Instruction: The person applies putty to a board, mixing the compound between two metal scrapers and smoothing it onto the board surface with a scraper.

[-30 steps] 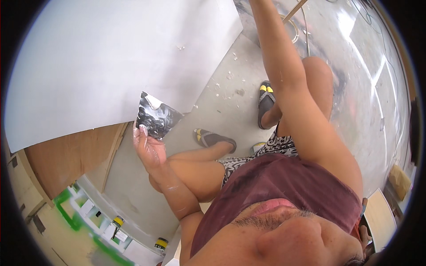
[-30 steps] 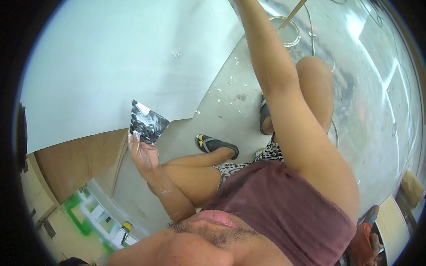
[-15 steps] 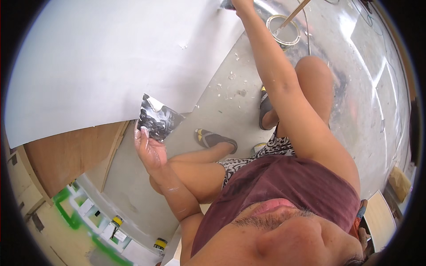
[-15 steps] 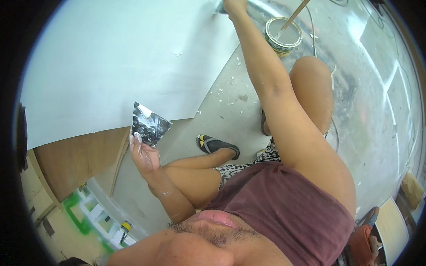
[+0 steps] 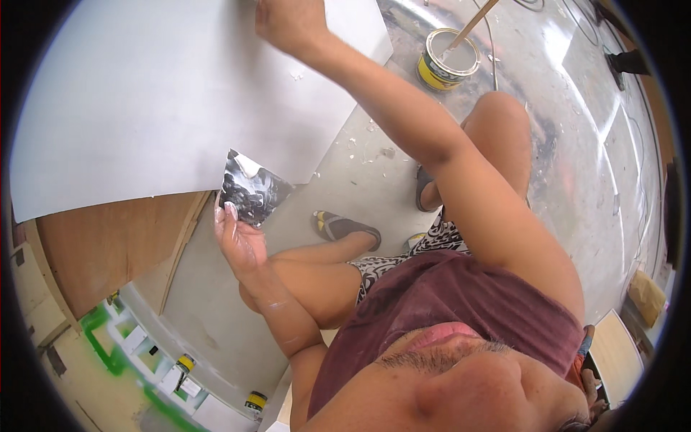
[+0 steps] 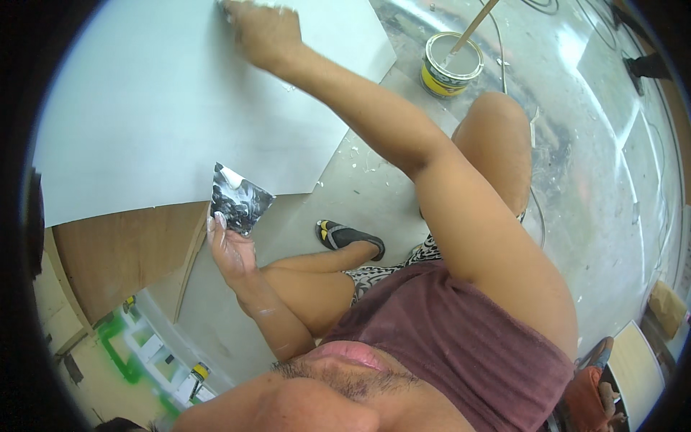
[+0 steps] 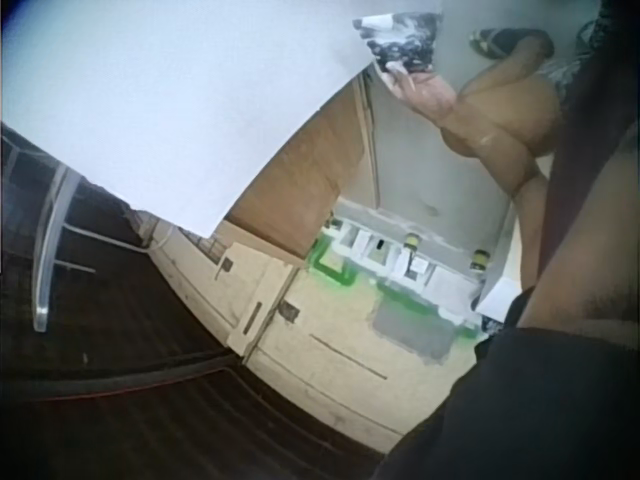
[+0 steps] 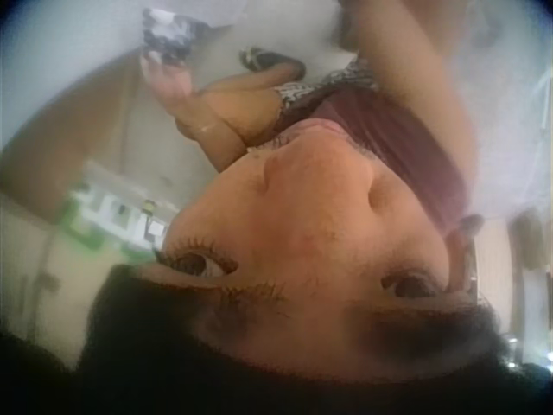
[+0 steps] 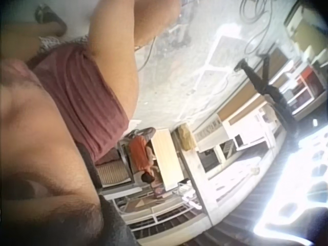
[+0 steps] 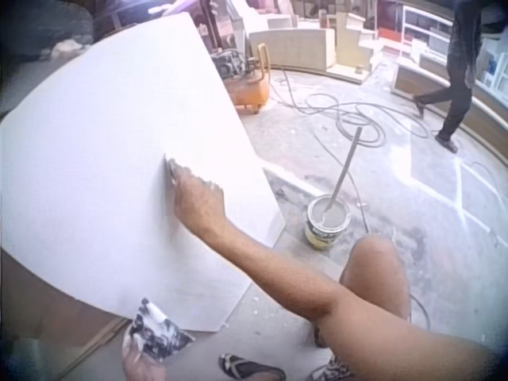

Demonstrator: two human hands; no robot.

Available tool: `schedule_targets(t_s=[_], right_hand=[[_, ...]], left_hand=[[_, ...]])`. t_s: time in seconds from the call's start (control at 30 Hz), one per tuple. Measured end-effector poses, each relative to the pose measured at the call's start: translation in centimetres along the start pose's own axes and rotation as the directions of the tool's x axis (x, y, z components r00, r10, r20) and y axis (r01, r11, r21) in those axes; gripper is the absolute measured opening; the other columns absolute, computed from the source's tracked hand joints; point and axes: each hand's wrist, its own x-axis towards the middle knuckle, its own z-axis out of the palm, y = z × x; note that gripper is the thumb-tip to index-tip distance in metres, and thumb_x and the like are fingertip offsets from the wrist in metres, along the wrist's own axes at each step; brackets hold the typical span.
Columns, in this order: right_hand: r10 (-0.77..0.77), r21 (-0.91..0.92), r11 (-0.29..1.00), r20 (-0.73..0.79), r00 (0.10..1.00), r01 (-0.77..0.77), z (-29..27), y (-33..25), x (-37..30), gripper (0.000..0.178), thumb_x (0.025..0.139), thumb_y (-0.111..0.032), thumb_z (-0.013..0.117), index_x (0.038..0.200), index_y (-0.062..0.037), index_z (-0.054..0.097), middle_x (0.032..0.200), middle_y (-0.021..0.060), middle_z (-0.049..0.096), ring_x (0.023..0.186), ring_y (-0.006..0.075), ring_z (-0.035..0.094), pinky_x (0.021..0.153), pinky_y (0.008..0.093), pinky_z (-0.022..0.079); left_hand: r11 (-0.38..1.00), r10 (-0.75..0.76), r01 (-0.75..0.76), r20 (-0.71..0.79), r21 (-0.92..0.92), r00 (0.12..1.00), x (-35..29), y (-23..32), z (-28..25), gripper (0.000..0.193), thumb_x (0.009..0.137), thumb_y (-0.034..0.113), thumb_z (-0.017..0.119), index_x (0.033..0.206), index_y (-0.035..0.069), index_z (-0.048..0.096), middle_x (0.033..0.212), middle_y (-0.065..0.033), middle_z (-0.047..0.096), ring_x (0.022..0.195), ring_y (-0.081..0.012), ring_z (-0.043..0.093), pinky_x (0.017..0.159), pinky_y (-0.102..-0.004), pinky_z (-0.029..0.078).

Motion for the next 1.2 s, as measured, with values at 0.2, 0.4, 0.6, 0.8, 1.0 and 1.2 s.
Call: schedule_targets(t_s=[0.2, 0.4, 0.6, 0.8, 1.0, 1.2], right_hand=[[0.179, 0.288, 0.955, -0.347, 0.921, -0.078, -0.5, 6.2, -4.0, 0.024, 0.092, -0.009, 0.053, 0.109, 0.0001, 0.067, 0.098, 0.0222, 0.071, 0.09, 0.0313, 0.07, 0.075, 0.0414, 0.054], [0.717, 0.656, 0.579, -0.126, 0.685, -0.485, 1.7, 24.4, -6.0, 0.023, 0.078, -0.005, 0.064, 0.1, 0.0036, 0.065, 0.08, 0.0104, 0.067, 0.069, 0.0209, 0.064, 0.062, 0.037, 0.051], [0.8, 0.719, 0.399, 0.031, 0.6, -0.569, 4.5, 28.5, -4.8, 0.025, 0.079, -0.003, 0.066, 0.101, 0.0043, 0.06, 0.085, 0.0113, 0.066, 0.07, 0.0226, 0.065, 0.059, 0.0376, 0.052], [0.729, 0.449, 0.601, 0.031, 0.683, -0.662, 5.3, 18.2, -2.5, 0.032, 0.077, -0.011, 0.056, 0.103, 0.0053, 0.066, 0.083, 0.019, 0.069, 0.081, 0.0303, 0.066, 0.076, 0.0388, 0.051], [0.213, 0.182, 0.971, -0.355, 0.91, -0.157, 2.6, 8.2, 2.0, 0.033, 0.086, -0.016, 0.056, 0.112, 0.0018, 0.065, 0.101, 0.0265, 0.069, 0.089, 0.0386, 0.07, 0.076, 0.0424, 0.055], [0.099, -0.014, 0.995, 0.0, 0.995, -0.099, 3.3, -3.2, -4.0, 0.034, 0.084, -0.012, 0.059, 0.117, -0.0033, 0.061, 0.096, 0.0177, 0.069, 0.081, 0.0312, 0.069, 0.068, 0.0426, 0.055]], left_hand=[[0.999, 0.029, -0.029, 0.031, -0.025, 0.999, -0.3, 0.3, -1.5, 0.022, 0.1, 0.01, 0.054, 0.12, 0.0, 0.057, 0.113, -0.0075, 0.066, 0.104, -0.0169, 0.062, 0.094, -0.0343, 0.049], [0.999, -0.003, 0.002, 0.032, 0.039, 0.999, -0.2, 0.3, 0.1, 0.038, 0.101, 0.009, 0.046, 0.136, -0.005, 0.044, 0.127, -0.0132, 0.059, 0.117, -0.0217, 0.058, 0.101, -0.0385, 0.046], [1.0, -0.003, 0.002, 0.033, 0.027, 0.999, -0.5, 0.6, 1.6, 0.023, 0.099, 0.008, 0.053, 0.121, 0.0, 0.057, 0.111, -0.0064, 0.066, 0.104, -0.0155, 0.062, 0.093, -0.0339, 0.05], [0.998, 0.01, -0.009, -0.017, 0.061, 1.0, -1.3, 1.2, -0.1, 0.023, 0.098, 0.005, 0.052, 0.121, 0.002, 0.056, 0.113, -0.0049, 0.065, 0.103, -0.0141, 0.062, 0.094, -0.0345, 0.05], [1.0, -0.002, 0.002, 0.021, -0.007, 1.0, -0.5, 0.4, 0.7, 0.019, 0.098, 0.004, 0.052, 0.116, 0.003, 0.057, 0.111, -0.0044, 0.065, 0.103, -0.0137, 0.062, 0.092, -0.0338, 0.052], [0.999, 0.03, -0.031, 0.048, 0.013, 0.998, -1.0, 0.7, 0.3, 0.017, 0.099, 0.006, 0.052, 0.115, 0.003, 0.056, 0.112, -0.0049, 0.065, 0.103, -0.0131, 0.062, 0.092, -0.0318, 0.052]])
